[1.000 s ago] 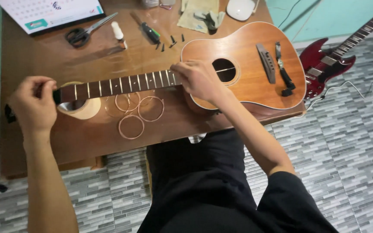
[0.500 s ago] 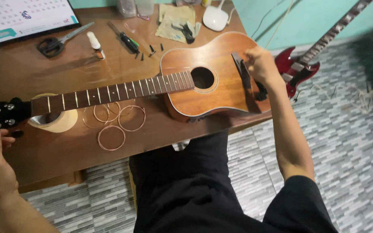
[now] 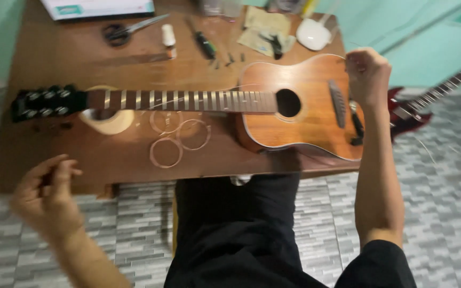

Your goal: The person removes an old guitar string from the bridge of an acoustic guitar using a string winder. They then take a new string, thread it through the bridge, and begin winding it around the tuning peg at the headstock.

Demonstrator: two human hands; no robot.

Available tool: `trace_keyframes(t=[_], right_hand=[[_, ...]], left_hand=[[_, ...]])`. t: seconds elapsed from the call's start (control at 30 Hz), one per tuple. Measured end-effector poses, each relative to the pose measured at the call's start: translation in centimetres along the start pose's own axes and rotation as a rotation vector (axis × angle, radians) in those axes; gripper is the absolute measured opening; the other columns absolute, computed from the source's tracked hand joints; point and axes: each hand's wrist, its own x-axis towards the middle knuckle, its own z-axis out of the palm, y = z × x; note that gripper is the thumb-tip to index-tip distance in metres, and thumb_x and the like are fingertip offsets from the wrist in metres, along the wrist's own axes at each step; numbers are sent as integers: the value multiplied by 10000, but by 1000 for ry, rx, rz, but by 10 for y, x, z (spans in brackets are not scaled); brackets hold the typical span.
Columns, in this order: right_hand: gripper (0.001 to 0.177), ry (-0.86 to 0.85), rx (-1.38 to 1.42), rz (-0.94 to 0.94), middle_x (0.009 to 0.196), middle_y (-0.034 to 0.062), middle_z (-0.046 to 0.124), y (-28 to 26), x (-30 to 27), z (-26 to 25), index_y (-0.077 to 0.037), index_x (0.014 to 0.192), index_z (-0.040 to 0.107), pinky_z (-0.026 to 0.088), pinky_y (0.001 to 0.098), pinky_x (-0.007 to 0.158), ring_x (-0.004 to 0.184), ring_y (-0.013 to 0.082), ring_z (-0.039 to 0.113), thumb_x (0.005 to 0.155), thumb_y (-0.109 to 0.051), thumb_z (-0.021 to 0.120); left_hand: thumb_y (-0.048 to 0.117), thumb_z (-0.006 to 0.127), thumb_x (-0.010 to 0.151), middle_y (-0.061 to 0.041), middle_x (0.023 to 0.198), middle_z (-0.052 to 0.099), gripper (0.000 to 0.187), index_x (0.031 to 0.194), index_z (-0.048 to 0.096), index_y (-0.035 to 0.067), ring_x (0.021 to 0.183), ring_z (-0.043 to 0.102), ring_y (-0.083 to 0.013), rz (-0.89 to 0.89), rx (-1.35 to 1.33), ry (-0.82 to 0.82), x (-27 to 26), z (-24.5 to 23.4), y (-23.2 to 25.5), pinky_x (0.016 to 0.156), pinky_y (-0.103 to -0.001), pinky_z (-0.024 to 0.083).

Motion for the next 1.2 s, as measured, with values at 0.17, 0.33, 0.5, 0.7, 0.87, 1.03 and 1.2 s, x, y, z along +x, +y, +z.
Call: trace_keyframes(t=[0.17,0.33,0.5,0.7,0.87,1.03,1.2], right_hand=[[167,-198,255,9,1026,63,765,-31,100,139,-27,1028,786,470,254,763,923,112,643,927,-139,712],[177,-598,-39,60,635,36,686,-44,155,276,-113,644,698,544,346,505,550,185,664,666,33,602],[186,-762,-166,118,731,124,729,-60,167,300,-28,729,763,577,379,482,651,239,701,765,111,644],[264,-629,-155,95,783,88,449,-71,158,289,-83,842,463,361,400,574,706,226,419,730,-59,701],[609,-679,366,-43,1029,97,793,-138,89,191,-61,1188,718,597,319,765,865,169,770,773,147,324],[780,-392,-208,-600,996,68,700,-214,-21,102,-95,1192,692,417,428,823,950,305,620,837,-786,638],[186,26,-388,-561,977,95,673,-141,-33,70,-77,1077,685,495,410,846,950,309,658,983,-148,541]], left_hand=[[34,720,1087,-77,991,742,100,1180,742,64,781,670,-131,32,153,-34,-25,2,19,661,-237,506],[77,712,984,-59,878,754,69,1037,757,75,758,714,-115,-91,59,-81,-37,16,24,704,-216,561],[57,666,973,-66,850,738,61,985,725,54,753,702,-121,-133,-57,-121,-42,21,29,703,-211,567],[25,640,990,-66,851,716,63,988,699,48,786,697,-118,-101,-112,-169,-42,30,44,710,-190,564],[77,657,1004,-45,920,702,54,976,701,66,779,689,-127,-97,-96,-199,-54,29,47,762,-215,530],[163,569,1180,-106,971,641,174,1050,608,55,823,559,-147,-33,-122,-112,-55,3,72,836,-238,396],[156,464,989,-154,711,440,314,680,465,97,653,449,-355,-1332,-292,-985,119,-119,-223,719,-607,402]])
